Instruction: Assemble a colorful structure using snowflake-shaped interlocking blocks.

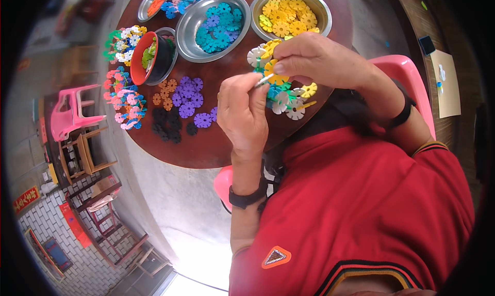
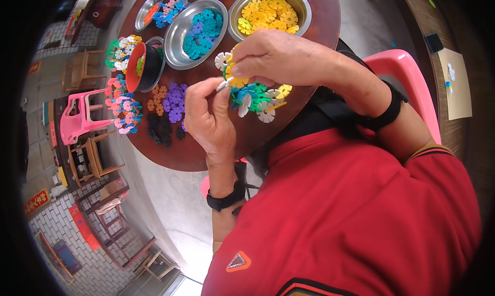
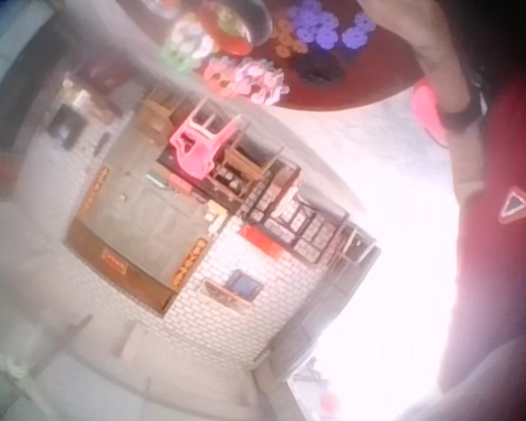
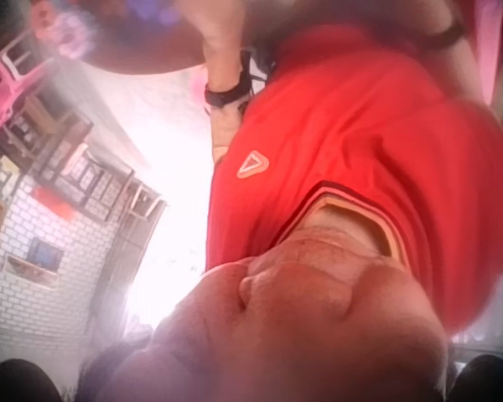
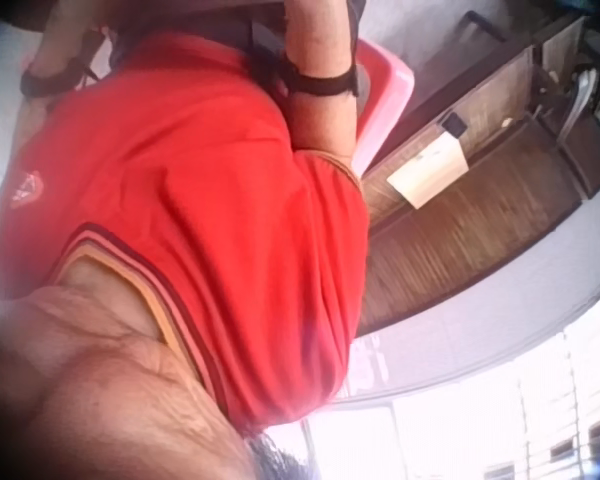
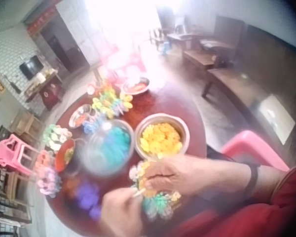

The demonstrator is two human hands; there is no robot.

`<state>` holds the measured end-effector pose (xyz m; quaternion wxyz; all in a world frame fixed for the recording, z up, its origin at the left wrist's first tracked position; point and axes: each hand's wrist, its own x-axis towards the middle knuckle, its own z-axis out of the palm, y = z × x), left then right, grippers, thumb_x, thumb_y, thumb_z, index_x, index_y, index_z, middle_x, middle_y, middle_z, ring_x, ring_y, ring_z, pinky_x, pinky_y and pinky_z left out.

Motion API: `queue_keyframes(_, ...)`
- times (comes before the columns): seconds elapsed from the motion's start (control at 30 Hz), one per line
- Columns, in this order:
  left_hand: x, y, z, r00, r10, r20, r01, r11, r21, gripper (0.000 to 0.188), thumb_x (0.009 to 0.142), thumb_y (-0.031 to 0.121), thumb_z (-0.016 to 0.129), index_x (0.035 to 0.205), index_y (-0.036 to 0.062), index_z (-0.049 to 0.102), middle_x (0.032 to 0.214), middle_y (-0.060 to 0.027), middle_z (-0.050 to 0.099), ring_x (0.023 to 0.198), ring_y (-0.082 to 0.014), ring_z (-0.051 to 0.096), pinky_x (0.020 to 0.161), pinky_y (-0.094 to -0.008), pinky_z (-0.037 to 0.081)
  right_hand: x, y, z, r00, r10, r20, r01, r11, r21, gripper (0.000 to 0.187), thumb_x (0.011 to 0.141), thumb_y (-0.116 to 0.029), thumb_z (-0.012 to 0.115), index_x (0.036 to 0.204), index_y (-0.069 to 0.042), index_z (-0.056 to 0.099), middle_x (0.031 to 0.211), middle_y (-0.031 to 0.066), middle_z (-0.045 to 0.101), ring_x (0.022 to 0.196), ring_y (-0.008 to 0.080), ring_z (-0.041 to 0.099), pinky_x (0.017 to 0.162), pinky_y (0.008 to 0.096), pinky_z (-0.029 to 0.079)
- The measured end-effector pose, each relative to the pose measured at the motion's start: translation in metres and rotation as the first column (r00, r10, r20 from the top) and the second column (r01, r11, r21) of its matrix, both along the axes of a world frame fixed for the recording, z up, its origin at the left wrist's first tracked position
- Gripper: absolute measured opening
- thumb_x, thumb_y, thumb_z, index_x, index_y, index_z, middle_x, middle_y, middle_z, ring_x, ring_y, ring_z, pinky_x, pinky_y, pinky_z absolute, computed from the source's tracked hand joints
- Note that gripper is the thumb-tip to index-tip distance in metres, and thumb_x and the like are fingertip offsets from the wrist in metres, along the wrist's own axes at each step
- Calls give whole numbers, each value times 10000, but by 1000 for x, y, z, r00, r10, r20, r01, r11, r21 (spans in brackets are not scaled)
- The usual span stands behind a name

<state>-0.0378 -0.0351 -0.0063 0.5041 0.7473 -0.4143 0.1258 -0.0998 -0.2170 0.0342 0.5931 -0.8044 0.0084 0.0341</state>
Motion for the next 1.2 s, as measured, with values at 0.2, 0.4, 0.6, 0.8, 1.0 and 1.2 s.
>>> queue_keyframes(0.2,6,7,8,957,-79,278,93,995,-39,423,705,347,764,967,60,596,937,-113,583,850,-295,559,734,-393,457,6,-27,-9,995,-86,-46,93,978,187,202,885,-177,591,890,25,607,592,-23,475,482,50,405,436,210,293)
queue_keyframes(0.4,4,5,5,938,-10,347,12,1000,-2,196,741,104,759,894,56,647,874,-70,617,782,-239,584,692,-323,475,21,-18,2,991,52,-127,4,913,408,250,884,-250,577,820,-10,600,560,-19,488,451,47,405,423,201,285)
queue_keyframes(0.6,6,9,4,972,168,166,-153,984,-96,97,818,82,695,867,20,638,825,-73,616,726,-203,580,654,-286,466,26,-41,7,970,-167,176,190,974,-121,260,922,-253,546,833,-22,626,624,20,558,531,74,506,485,212,392)
queue_keyframes(0.8,6,10,5,966,193,-173,-216,969,-123,118,883,100,641,867,1,579,789,-10,541,713,-103,474,659,-222,398,24,-81,-18,928,-60,367,332,578,-746,81,777,-77,589,828,-14,595,805,134,594,780,317,598,692,375,472)
queue_keyframes(1.0,11,10,-2,946,187,-264,-210,976,-62,101,855,94,658,861,18,593,767,-71,563,680,-198,536,617,-292,433,30,-75,-42,946,-45,322,309,429,-849,136,759,-148,604,852,-50,616,861,128,606,843,306,610,739,402,486)
queue_keyframes(1.2,10,8,-2,922,184,-341,-213,976,-50,134,890,115,648,885,-7,593,825,-5,575,759,-76,513,700,-209,428,37,-68,-55,948,-68,311,312,392,-866,142,699,-147,604,805,-58,573,819,107,577,818,303,597,717,407,479)
